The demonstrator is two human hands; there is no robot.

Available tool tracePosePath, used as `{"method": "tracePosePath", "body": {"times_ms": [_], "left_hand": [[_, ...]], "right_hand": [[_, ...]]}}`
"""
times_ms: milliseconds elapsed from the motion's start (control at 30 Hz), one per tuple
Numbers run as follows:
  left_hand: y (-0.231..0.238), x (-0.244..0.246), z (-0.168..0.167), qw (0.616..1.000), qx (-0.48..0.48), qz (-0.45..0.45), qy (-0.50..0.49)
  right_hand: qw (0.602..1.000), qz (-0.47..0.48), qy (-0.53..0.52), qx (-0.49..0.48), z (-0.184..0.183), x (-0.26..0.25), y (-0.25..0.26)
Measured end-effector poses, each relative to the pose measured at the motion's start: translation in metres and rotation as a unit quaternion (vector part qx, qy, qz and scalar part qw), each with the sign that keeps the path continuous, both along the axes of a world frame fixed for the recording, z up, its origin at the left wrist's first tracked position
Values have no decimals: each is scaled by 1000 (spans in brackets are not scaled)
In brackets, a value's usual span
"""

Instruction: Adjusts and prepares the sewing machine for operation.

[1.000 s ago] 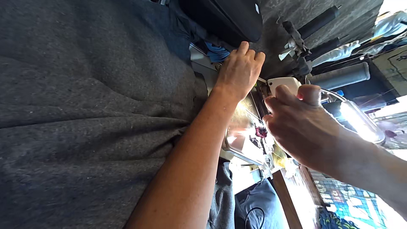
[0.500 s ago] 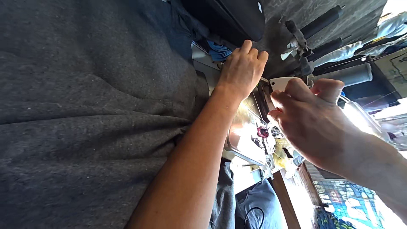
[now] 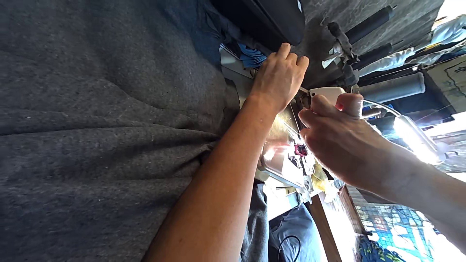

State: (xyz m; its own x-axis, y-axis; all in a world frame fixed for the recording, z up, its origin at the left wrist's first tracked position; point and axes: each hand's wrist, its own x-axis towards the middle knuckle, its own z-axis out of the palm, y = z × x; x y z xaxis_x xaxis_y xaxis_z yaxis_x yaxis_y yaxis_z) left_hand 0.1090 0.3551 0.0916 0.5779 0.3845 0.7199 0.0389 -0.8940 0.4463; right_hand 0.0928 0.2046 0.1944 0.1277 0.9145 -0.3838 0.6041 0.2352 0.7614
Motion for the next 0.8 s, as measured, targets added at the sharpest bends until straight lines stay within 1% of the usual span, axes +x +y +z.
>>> {"method": "tracePosePath", "body": {"times_ms": [167, 267, 500, 567, 800], "left_hand": [[0, 1, -1, 1000, 0, -1, -11], [0, 0, -1, 1000, -2, -5, -12], [0, 0, -1, 1000, -1, -2, -6], [0, 0, 0, 1000, -2, -3, 1], [0, -1, 1, 1000, -1, -2, 10]], "right_hand": [[996, 22, 57, 57, 4, 2, -6], [994, 31, 73, 79, 9, 4, -7], [992, 59, 62, 87, 18, 9, -12], [995, 52, 46, 77, 21, 8, -14], [995, 40, 30, 88, 24, 8, -23]]}}
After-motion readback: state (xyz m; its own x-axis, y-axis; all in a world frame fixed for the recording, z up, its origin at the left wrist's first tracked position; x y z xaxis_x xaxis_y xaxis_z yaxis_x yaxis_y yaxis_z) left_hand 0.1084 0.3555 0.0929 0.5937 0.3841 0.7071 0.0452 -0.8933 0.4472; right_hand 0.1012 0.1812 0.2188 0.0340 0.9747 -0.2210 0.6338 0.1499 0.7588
